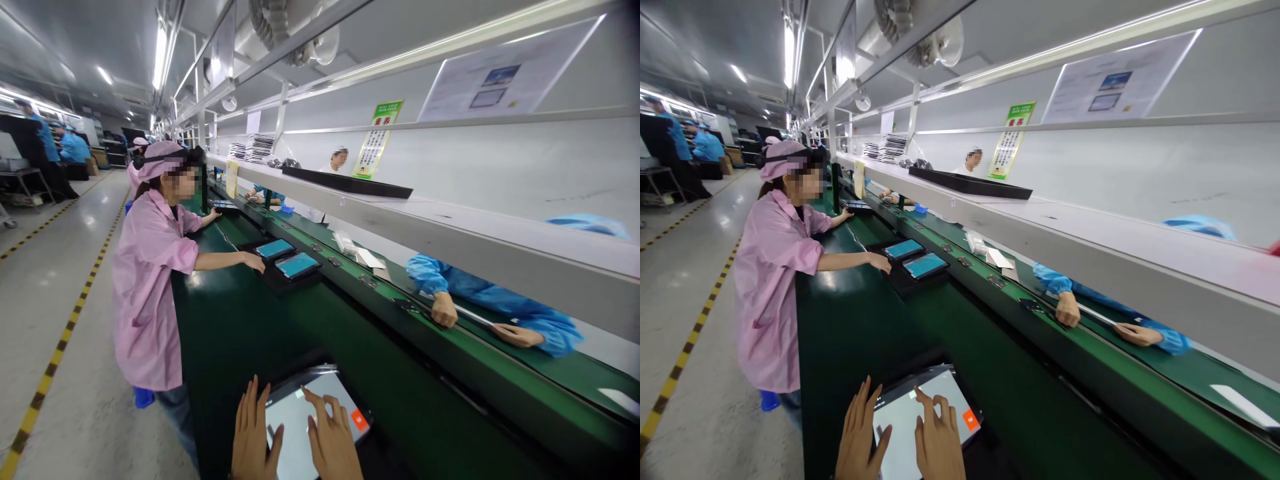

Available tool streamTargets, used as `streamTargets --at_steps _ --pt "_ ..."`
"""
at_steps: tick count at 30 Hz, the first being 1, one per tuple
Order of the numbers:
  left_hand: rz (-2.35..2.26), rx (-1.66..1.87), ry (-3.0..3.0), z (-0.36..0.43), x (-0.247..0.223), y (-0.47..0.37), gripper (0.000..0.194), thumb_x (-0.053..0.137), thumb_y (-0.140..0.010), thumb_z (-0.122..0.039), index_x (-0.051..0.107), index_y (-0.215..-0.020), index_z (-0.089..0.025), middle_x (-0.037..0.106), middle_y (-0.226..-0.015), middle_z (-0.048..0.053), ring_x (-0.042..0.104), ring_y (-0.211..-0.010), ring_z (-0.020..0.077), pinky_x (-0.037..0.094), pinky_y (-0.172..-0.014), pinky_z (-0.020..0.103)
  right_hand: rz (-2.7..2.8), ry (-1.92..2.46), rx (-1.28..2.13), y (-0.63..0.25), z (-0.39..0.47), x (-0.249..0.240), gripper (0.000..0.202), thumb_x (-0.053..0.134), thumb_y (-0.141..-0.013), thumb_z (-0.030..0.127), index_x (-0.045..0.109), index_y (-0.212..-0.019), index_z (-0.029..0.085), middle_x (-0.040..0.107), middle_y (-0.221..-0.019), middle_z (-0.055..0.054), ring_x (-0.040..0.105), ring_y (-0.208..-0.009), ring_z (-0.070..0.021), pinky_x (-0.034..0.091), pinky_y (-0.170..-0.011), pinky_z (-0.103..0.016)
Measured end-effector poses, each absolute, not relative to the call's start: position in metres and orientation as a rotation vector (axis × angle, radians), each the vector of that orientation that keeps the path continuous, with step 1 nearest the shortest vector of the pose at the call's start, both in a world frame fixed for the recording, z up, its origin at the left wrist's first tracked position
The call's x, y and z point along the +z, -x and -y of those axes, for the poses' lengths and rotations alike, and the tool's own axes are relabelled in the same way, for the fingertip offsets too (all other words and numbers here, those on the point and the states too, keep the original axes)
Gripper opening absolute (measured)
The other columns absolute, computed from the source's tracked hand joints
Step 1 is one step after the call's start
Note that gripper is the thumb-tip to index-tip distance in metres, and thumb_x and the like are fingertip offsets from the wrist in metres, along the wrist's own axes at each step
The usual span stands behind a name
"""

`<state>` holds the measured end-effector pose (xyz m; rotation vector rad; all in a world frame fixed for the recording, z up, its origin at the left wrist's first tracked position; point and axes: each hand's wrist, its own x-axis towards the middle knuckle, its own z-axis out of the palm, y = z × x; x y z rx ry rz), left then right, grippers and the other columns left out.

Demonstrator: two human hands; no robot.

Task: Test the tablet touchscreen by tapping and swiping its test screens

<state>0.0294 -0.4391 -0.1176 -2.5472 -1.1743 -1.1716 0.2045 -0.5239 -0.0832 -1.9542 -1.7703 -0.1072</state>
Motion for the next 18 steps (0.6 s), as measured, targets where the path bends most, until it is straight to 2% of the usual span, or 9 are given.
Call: streamTargets --at_steps 3,9,14,18 --pt "1.172 -1.192 2.544 0.439 -0.116 -0.029 0.051 0.040 -0.101 -0.033 0.039 -0.148 -0.012 0.038 -0.156 0.014 0.041 -0.141 0.0271 0.050 -0.102 0.044 1.771 1.948 -0.124 -0.204 0.524 -0.072 0.045 0.038 -0.094 0.009 0.039 -0.134 0.028 0.063 -0.114 -0.003 0.057 -0.103 -0.0230 0.054 -0.080 -0.042" --pt "1.199 -1.191 2.578 0.443 -0.110 -0.027 0.050 0.040 -0.102 -0.033 0.039 -0.148 -0.013 0.039 -0.156 0.013 0.039 -0.143 0.0266 0.048 -0.104 0.044 1.547 1.934 -0.127 -0.215 0.534 -0.067 0.040 0.035 -0.098 0.015 0.041 -0.136 0.028 0.057 -0.119 -0.007 0.059 -0.102 -0.0196 0.053 -0.084 -0.040" --pt "1.215 -1.186 2.605 0.443 -0.111 -0.026 0.051 0.041 -0.102 -0.033 0.037 -0.149 -0.014 0.038 -0.156 0.013 0.038 -0.143 0.0261 0.046 -0.107 0.045 1.527 1.972 -0.121 -0.227 0.541 -0.074 0.041 0.035 -0.099 0.015 0.042 -0.137 0.030 0.059 -0.121 -0.006 0.057 -0.106 -0.0220 0.048 -0.088 -0.046" --pt "1.223 -1.206 2.628 0.442 -0.111 -0.026 0.051 0.041 -0.103 -0.032 0.036 -0.150 -0.015 0.038 -0.156 0.013 0.038 -0.144 0.0264 0.045 -0.107 0.045 1.554 1.966 -0.149 -0.228 0.541 -0.071 0.042 0.035 -0.098 0.013 0.041 -0.136 0.029 0.061 -0.119 -0.006 0.057 -0.106 -0.0218 0.048 -0.086 -0.046"
